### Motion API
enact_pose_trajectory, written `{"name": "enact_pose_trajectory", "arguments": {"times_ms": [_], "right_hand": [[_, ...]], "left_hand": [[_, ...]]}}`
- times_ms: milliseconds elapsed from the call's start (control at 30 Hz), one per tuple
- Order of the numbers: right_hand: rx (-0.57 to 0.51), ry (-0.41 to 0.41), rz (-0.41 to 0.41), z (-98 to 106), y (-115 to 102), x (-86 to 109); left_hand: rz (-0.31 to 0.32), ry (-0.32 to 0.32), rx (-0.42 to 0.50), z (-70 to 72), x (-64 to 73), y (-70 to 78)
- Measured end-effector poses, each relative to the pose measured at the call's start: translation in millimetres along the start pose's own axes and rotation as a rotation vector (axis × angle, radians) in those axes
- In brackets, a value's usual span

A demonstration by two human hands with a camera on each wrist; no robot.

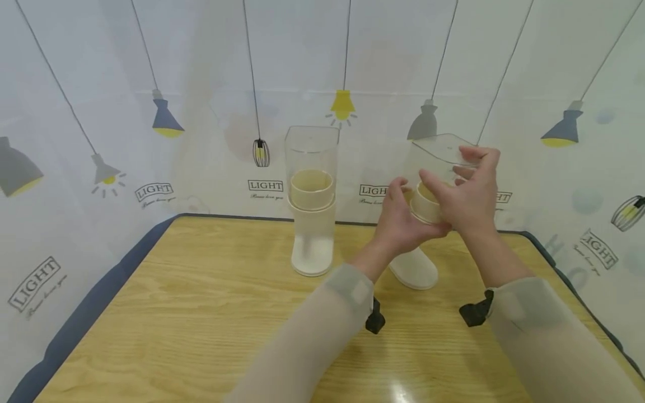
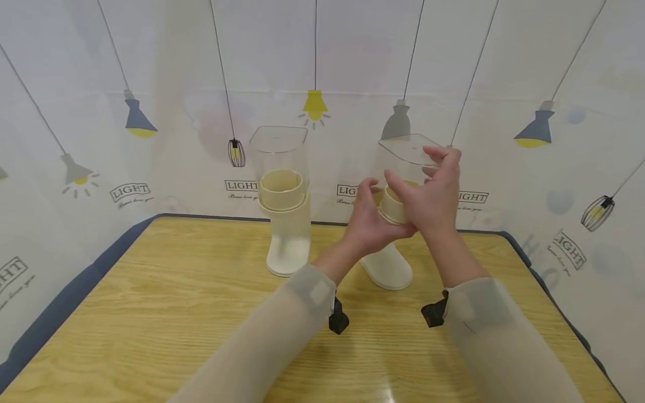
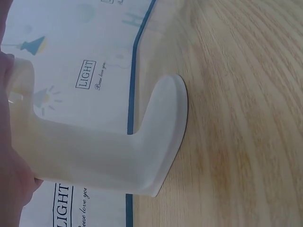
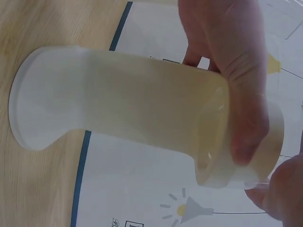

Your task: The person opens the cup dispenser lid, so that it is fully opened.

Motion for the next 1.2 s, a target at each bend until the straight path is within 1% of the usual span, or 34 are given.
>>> {"name": "enact_pose_trajectory", "arguments": {"times_ms": [133, 300, 433, 533, 600, 733, 800, 867, 967, 1067, 1133, 1200], "right_hand": [[-0.009, 0.017, -0.04, 0, -4, 0.4], [-0.048, 0.037, -0.108, -2, -8, 1.4], [-0.075, 0.054, -0.117, -1, -12, 0.1], [-0.09, 0.055, -0.098, -2, -15, -0.9], [-0.092, 0.054, -0.068, -3, -17, -1.0], [-0.035, 0.057, 0.004, -7, -19, -0.7], [-0.004, 0.066, 0.013, -9, -19, -0.3], [0.004, 0.073, -0.008, -10, -19, 0.2], [-0.017, 0.075, -0.07, -9, -16, 1.2], [-0.045, 0.065, -0.129, -5, -14, 1.9], [-0.05, 0.063, -0.143, -4, -15, 2.3], [-0.049, 0.062, -0.126, -4, -17, 2.6]], "left_hand": [[-0.012, 0.002, -0.01, -1.0, -1.0, 1.1], [0.004, -0.015, -0.013, 1.0, 0.0, 1.8], [0.003, -0.017, -0.015, 3.2, 0.0, 3.1], [-0.006, -0.018, -0.009, 5.2, -0.8, 4.4], [-0.014, -0.026, -0.004, 6.2, -1.9, 4.7], [-0.029, -0.032, -0.012, 8.5, -5.3, 2.2], [-0.03, -0.039, -0.007, 9.5, -6.3, 0.1], [-0.024, -0.05, 0.005, 9.5, -6.2, -1.6], [-0.015, -0.064, 0.022, 7.4, -4.8, -3.6], [-0.023, -0.061, 0.018, 5.6, -3.6, -4.0], [-0.03, -0.06, 0.018, 5.9, -3.0, -3.3], [-0.035, -0.062, 0.014, 6.5, -2.9, -2.3]]}}
Point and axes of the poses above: each hand's wrist, its own x-axis away from the middle knuckle, its own z-axis out of the back of the hand, y = z × x, the point moved 2 cm from there along -x, towards the middle knuckle, and after that the axes turned 4 degrees about -y, right-handed, at the moved point
